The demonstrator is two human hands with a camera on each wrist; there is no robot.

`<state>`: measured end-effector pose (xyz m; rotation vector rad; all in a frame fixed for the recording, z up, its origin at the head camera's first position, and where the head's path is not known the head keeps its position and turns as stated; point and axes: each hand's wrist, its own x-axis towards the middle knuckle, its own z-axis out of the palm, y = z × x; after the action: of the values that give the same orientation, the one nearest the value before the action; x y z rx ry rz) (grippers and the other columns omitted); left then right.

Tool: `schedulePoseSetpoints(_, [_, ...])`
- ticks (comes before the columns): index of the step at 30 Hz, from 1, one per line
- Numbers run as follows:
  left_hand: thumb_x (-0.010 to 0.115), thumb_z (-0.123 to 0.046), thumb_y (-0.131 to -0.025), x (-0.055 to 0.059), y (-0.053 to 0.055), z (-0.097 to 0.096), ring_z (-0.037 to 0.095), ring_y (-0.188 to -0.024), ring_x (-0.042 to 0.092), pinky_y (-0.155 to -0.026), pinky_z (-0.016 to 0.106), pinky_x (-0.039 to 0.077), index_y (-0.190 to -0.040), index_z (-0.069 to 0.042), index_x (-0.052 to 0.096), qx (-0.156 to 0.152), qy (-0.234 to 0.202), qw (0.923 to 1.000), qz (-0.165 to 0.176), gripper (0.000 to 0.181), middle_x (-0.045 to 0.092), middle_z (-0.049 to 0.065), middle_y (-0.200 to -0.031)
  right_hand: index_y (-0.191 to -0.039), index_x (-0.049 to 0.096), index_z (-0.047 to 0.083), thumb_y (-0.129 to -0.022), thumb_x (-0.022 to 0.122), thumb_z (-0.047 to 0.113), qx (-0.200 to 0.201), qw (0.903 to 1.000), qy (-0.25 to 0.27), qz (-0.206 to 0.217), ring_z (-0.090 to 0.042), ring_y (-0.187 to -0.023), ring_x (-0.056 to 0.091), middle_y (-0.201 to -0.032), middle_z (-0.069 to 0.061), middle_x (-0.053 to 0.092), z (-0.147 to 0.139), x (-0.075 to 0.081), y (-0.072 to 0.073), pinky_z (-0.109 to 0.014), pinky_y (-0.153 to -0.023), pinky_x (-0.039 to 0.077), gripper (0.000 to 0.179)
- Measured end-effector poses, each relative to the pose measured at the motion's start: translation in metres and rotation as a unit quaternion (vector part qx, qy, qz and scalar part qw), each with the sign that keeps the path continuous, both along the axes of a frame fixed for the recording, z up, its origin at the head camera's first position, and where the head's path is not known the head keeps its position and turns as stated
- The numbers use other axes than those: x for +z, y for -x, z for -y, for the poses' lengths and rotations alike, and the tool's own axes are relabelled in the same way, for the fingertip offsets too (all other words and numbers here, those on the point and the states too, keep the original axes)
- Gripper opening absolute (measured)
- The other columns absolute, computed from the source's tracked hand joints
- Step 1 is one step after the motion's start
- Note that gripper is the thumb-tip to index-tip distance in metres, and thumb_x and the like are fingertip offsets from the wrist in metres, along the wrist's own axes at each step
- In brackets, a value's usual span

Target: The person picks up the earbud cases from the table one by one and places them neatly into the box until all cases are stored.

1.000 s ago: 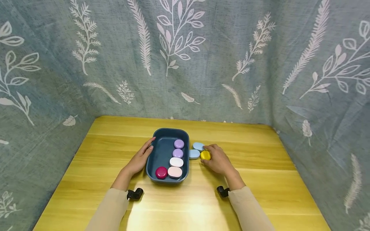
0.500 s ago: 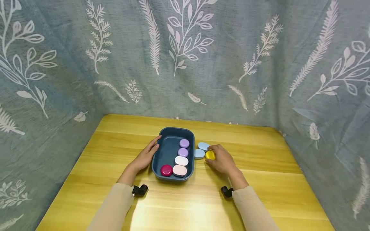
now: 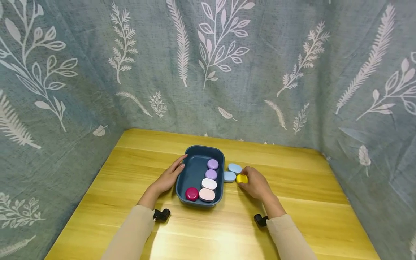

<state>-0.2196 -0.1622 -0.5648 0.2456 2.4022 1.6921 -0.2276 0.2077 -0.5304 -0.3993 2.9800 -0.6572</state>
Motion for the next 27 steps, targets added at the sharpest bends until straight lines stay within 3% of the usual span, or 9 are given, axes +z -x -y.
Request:
schedulePoseSetpoints(6, [0.036, -0.050, -0.103, -0.001, 0.000, -0.003, 0.022, -0.148, 0.024, -0.119, 0.055, 0.018, -0.146, -0.054, 0.026, -0.002, 0.001, 1.0000, -0.001, 0.045, 0.024, -0.015, -0.158, -0.115, 0.061, 0.008, -0.082, 0.078, 0.025, -0.001, 1.0000, 0.006, 0.001, -0.026, -0.099, 0.060, -0.112, -0.011, 0.063, -0.003, 0.002, -0.004, -0.045, -0.087, 0.050, 0.040])
schedulePoseSetpoints(16, [0.037, -0.052, -0.102, -0.007, -0.002, -0.002, 0.025, -0.148, 0.024, -0.119, 0.056, 0.019, -0.147, -0.052, 0.027, 0.001, -0.007, 1.0000, -0.001, 0.046, 0.026, -0.005, -0.158, -0.118, 0.061, 0.010, -0.083, 0.077, 0.025, 0.004, 1.0000, 0.006, 0.002, -0.029, -0.104, 0.061, -0.115, -0.009, 0.062, -0.002, 0.013, -0.011, -0.045, -0.086, 0.052, 0.041])
schedulePoseSetpoints(27, [0.035, -0.054, -0.102, 0.000, -0.002, -0.002, 0.023, -0.148, 0.023, -0.120, 0.055, 0.018, -0.147, -0.054, 0.025, -0.001, 0.012, 0.9999, -0.001, 0.046, 0.022, -0.015, -0.158, -0.118, 0.061, 0.011, -0.083, 0.077, 0.026, 0.028, 0.9992, 0.015, -0.024, -0.026, -0.097, 0.059, -0.111, -0.005, 0.061, 0.006, 0.036, -0.014, -0.042, -0.081, 0.051, 0.041])
